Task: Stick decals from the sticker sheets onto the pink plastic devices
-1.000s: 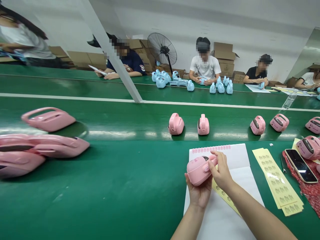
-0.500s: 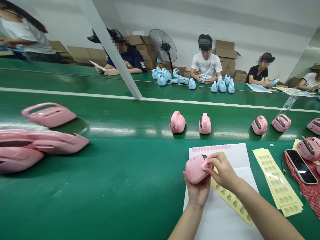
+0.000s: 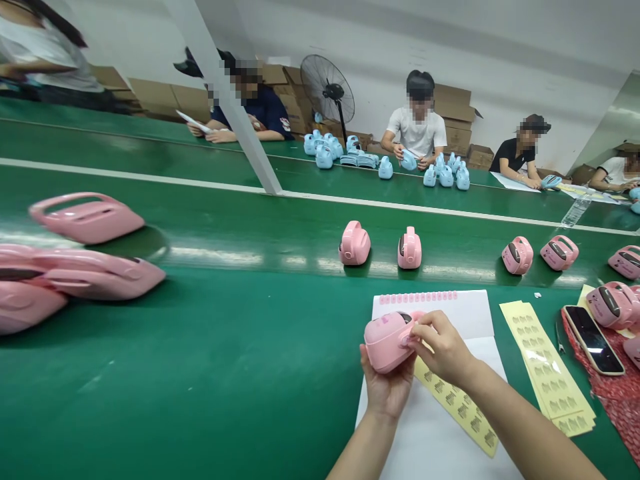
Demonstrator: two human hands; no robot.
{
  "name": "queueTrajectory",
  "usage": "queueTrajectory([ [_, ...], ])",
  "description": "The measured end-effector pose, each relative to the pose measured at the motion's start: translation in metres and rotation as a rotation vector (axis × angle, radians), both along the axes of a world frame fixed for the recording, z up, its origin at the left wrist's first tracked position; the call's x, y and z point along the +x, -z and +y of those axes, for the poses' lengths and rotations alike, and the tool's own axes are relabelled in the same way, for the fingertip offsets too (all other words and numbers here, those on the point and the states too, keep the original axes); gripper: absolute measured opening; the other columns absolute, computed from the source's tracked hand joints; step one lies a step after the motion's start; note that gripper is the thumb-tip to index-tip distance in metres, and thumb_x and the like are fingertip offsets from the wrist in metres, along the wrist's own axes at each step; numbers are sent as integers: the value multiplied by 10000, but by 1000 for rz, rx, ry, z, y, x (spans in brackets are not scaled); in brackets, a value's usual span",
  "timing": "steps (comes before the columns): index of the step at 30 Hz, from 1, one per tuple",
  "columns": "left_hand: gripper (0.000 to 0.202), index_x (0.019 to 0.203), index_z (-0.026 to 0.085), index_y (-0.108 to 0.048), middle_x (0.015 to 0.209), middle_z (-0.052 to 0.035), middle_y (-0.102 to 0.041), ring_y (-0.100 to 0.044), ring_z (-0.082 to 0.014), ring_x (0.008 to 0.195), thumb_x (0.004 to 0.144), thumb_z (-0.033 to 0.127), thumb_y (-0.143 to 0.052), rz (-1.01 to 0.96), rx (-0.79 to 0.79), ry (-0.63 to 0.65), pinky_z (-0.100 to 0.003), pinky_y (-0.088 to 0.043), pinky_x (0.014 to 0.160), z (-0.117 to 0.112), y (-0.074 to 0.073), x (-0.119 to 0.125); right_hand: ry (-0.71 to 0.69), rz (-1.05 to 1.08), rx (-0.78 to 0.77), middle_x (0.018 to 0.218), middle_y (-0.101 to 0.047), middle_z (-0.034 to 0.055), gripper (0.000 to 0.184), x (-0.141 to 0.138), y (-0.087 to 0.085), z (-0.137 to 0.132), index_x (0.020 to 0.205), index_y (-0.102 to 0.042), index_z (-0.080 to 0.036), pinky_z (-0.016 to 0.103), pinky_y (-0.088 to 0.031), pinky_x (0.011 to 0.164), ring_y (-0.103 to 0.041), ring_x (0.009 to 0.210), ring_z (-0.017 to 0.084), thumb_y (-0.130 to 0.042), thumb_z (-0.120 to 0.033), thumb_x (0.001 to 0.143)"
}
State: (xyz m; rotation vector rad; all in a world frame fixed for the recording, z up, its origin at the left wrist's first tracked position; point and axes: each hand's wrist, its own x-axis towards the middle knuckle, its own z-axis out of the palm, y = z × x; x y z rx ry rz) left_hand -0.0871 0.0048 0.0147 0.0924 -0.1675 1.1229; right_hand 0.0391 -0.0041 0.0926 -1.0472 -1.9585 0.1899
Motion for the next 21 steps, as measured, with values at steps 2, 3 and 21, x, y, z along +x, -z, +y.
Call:
queueTrajectory([
  [2, 455, 1204, 197, -507, 1129, -120, -635, -585, -255, 1042, 805, 415, -501, 68, 15, -30, -355, -457, 899, 4, 1, -4, 10, 27, -126, 865, -547, 48, 91, 15, 6, 10, 855, -594, -226, 329, -486, 768, -540, 855, 172, -512, -226, 816],
  [3, 446, 1195, 223, -514, 1129, -102, -638, -583, -258, 1043, 784, 390, -545, 121, 16, -65, -366, -464, 891, 6, 1, -6, 67, 42, -207, 879, -549, 47, 91, 26, 9, 17, 859, -594, -224, 325, -482, 771, -545, 857, 170, -521, -228, 805],
  [21, 814, 1281, 292, -342, 1351, -93, -393, -410, -312, 1206, 569, 267, -737, 1427, 664, -495, -446, -354, 976, -4, 0, 9, 187, 236, -605, 799, -507, -5, 82, 71, 9, 33, 711, -533, -190, 280, -467, 695, -551, 749, 130, -557, -249, 762],
])
